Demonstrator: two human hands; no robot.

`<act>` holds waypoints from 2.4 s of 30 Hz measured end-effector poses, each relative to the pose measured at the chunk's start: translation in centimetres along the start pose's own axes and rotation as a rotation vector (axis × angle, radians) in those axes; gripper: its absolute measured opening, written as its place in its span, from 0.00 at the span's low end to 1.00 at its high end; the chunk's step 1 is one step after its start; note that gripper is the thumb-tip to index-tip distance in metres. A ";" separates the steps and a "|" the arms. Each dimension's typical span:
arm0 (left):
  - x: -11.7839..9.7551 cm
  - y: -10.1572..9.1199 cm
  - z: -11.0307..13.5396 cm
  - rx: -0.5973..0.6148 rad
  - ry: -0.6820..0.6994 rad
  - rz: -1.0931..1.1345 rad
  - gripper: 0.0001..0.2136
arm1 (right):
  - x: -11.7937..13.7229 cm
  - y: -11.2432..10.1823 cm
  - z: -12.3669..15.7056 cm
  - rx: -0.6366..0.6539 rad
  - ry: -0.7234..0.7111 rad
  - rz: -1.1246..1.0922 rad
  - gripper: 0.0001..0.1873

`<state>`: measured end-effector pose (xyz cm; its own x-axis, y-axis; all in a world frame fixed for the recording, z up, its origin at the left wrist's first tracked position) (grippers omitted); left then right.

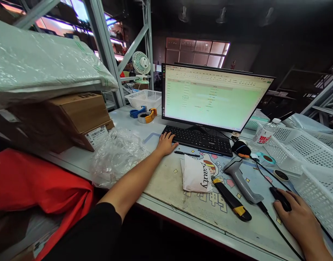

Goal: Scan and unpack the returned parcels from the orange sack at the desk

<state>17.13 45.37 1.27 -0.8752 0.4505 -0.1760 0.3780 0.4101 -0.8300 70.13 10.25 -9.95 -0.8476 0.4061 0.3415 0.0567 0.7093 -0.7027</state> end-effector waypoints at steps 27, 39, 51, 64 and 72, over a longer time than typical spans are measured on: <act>-0.9 0.4 -1.7 -0.078 -0.021 -0.110 0.31 | 3.3 -0.8 0.2 -0.158 -0.072 0.100 0.28; -1.0 0.3 -1.5 -0.075 -0.019 -0.100 0.30 | 3.0 -0.5 0.4 -0.145 -0.021 0.091 0.27; -1.1 0.2 -1.4 -0.075 -0.029 -0.088 0.30 | 1.9 0.3 0.2 -0.142 -0.019 0.092 0.29; -1.1 0.2 -1.3 -0.075 -0.026 -0.087 0.30 | 2.7 -0.5 0.3 -0.136 0.007 0.097 0.27; -1.0 0.2 -1.5 -0.069 -0.024 -0.096 0.31 | 3.4 -1.1 0.5 -0.128 0.021 0.090 0.26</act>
<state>18.54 46.17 2.06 -0.9150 0.3880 -0.1108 0.3113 0.5042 -0.8055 66.97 10.53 -8.30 -0.8251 0.4820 0.2949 0.1994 0.7367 -0.6462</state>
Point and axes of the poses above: each hand's wrist, its own z-axis away from the middle knuckle, its own y-axis out of the palm, x = y × z, the point moved 8 cm from there along -z, towards the middle knuckle, and after that the axes turned 10 degrees about -x, right-handed, at the moved point
